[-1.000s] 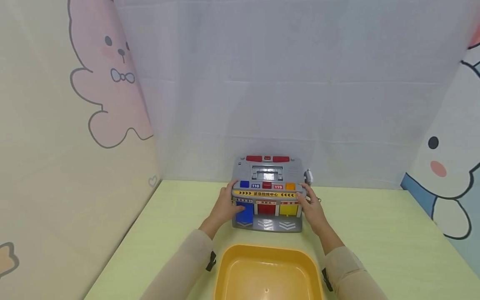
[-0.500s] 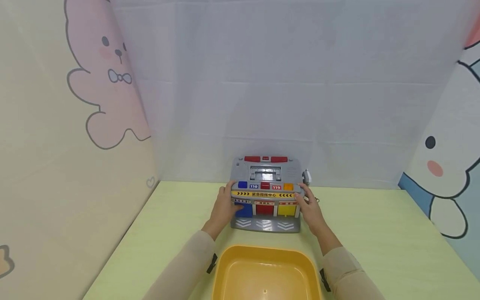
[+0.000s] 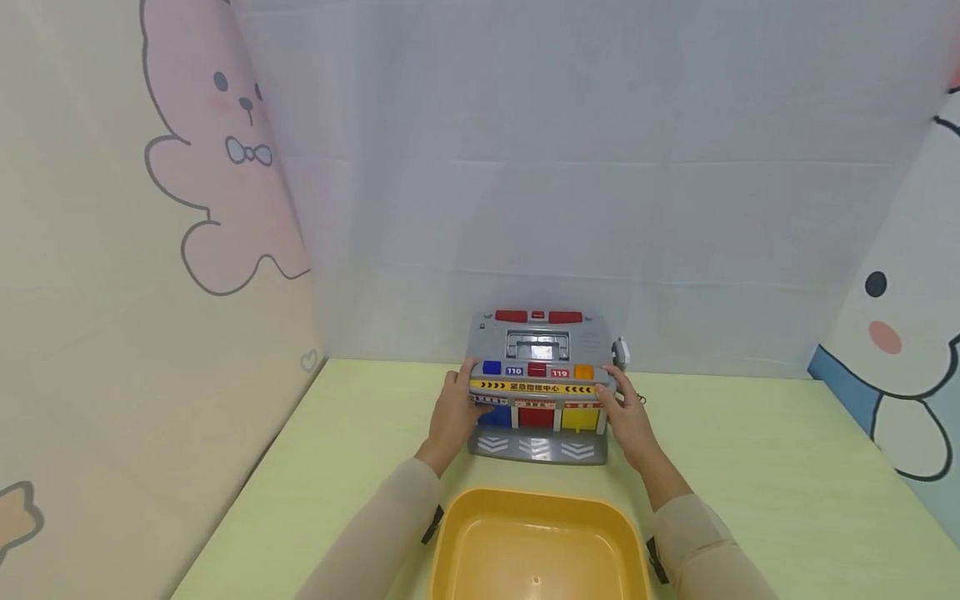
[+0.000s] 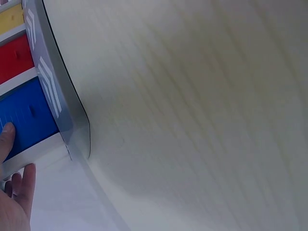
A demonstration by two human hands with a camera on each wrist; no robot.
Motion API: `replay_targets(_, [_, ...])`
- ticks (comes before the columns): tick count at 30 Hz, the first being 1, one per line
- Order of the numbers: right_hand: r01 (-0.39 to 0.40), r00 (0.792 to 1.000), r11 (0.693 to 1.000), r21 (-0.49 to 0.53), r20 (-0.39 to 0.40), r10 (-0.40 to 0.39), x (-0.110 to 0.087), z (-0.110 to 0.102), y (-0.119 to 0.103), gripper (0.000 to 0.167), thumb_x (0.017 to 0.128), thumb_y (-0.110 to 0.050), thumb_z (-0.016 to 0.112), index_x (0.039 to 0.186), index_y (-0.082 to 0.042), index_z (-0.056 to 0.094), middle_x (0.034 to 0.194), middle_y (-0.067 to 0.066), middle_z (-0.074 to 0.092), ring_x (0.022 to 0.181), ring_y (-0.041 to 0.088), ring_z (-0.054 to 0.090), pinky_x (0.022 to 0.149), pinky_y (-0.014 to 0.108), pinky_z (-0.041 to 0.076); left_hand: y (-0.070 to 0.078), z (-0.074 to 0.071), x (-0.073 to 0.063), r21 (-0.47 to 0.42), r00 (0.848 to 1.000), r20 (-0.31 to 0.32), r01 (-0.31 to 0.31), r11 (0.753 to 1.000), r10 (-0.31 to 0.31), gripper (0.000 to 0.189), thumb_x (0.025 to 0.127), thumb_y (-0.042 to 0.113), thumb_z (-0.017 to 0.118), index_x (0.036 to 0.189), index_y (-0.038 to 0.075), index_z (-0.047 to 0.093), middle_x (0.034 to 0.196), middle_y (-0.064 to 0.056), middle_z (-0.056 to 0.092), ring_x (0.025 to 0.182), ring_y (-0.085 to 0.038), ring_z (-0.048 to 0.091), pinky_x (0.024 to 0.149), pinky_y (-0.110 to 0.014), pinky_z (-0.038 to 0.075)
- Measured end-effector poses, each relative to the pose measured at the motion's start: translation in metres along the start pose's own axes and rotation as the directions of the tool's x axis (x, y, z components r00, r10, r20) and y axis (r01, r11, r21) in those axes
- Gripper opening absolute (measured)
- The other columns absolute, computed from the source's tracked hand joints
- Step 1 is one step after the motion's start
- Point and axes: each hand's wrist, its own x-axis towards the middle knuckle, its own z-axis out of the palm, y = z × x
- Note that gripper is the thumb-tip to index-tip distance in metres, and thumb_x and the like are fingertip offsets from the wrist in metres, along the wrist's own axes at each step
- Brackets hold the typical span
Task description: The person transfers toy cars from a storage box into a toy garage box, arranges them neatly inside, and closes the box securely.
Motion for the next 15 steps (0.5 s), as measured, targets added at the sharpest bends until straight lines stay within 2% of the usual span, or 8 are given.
replay_targets(5, [0.005,1.0,1.0,0.001,-0.006,-0.005,0.0002,0.0015,-0.0006,0.061,0.105,-0.038,0.041,0.154,-0.014,0.014,0.146,0.028,0.019,0.13,0.043,0.03,0.108,0.063,0.02,-0.0021,0.0,0.0002,0.02,1.0,0.006,-0.013,1.0,0.013,0.079,0.075,0.015,0.085,0.141,0.02,0.04,0.104,-0.009,0.05,0.08,-0.02,0.054,0.067,-0.032,0.052])
replay_targets(10, [0.009,1.0,1.0,0.001,0.009,-0.009,0.0007,0.0049,0.0001,0.062,0.105,-0.04,0.041,0.154,-0.013,0.014,0.145,0.028,0.019,0.131,0.045,0.029,0.108,0.063,0.02,-0.0062,-0.0028,-0.0025,0.021,0.999,-0.009,-0.035,0.999,0.035,0.079,0.075,0.015,0.085,0.141,0.019,0.04,0.103,-0.011,0.05,0.077,-0.021,0.054,0.064,-0.033,0.052])
replay_targets(15, [0.038,0.998,0.995,-0.088,0.043,-0.034,-0.0007,0.0041,-0.0024,0.066,0.105,-0.045,0.035,0.157,-0.017,0.007,0.153,0.028,0.015,0.136,0.047,0.025,0.107,0.063,0.024,-0.0049,-0.0064,-0.0037,0.0,1.0,0.004,-0.009,1.0,0.009,0.08,0.078,0.013,0.083,0.143,0.02,0.039,0.108,-0.013,0.051,0.086,-0.023,0.058,0.072,-0.037,0.055])
